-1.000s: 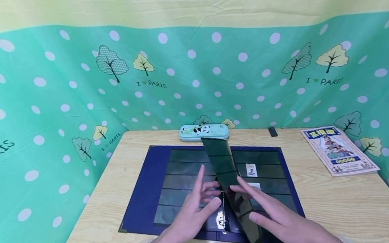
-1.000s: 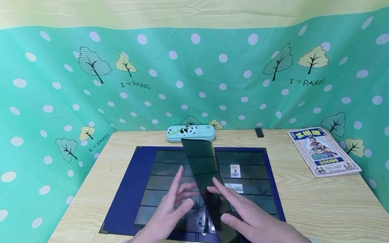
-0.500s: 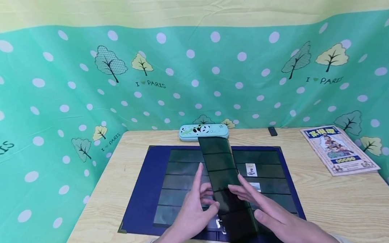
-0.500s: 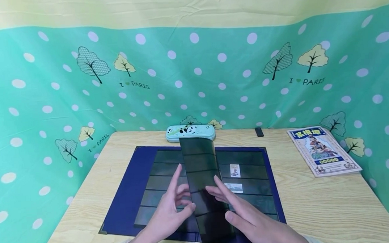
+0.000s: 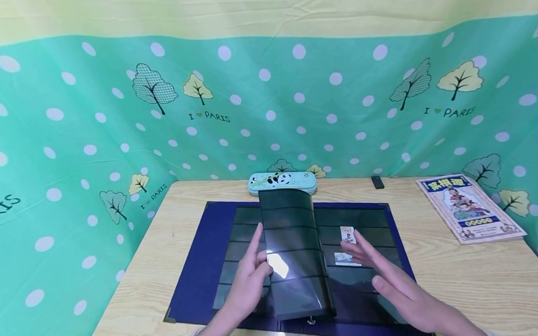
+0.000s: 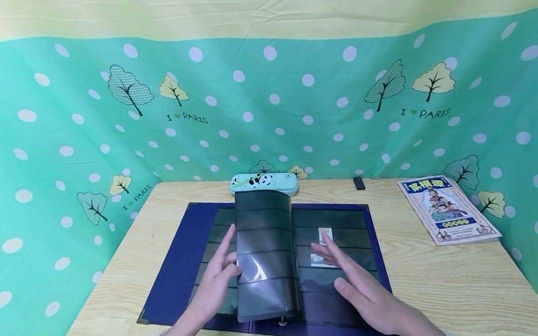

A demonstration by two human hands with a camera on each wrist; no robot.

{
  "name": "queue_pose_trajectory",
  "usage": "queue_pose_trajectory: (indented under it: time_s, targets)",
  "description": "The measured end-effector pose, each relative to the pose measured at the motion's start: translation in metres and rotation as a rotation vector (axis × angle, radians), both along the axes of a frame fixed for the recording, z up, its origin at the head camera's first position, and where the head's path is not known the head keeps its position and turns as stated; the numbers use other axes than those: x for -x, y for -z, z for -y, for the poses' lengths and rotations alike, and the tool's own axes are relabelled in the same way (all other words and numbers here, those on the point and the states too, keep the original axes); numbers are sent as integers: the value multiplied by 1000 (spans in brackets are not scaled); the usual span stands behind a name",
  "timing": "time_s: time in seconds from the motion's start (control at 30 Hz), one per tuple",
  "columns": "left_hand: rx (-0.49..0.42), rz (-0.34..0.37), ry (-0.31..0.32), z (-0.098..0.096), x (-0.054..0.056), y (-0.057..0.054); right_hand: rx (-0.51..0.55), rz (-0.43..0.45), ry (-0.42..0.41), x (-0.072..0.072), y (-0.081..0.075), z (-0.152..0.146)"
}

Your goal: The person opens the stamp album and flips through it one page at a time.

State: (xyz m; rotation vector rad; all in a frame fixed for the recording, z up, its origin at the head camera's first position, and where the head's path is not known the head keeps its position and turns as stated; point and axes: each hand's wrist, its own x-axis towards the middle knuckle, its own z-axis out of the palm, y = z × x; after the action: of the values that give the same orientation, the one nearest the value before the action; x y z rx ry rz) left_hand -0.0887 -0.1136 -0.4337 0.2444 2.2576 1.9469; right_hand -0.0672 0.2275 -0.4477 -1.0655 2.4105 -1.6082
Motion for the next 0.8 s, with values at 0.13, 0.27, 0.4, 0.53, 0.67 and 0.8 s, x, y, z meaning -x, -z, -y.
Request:
queue_pose_trajectory:
  time_s: [0.13,0.27,0.4,0.53,0.67,0.8]
  targets:
    - [-12,5,-31,10,5,-1,-99,29,102,2,3,-10]
    - [-2,15,-57,18,10,-1,-181,72,171,5,5,-18]
    - [3,28,-80,24,13,0,-267,89,209,11,8,-27]
    - [-19,24,-112,29,14,1,-354,150,210,18,11,-38]
    - [-59,11,-127,33,15,0,-431,210,197,23,16,-49]
    - [-80,2,-131,36,17,-2,-479,231,169,26,24,-55]
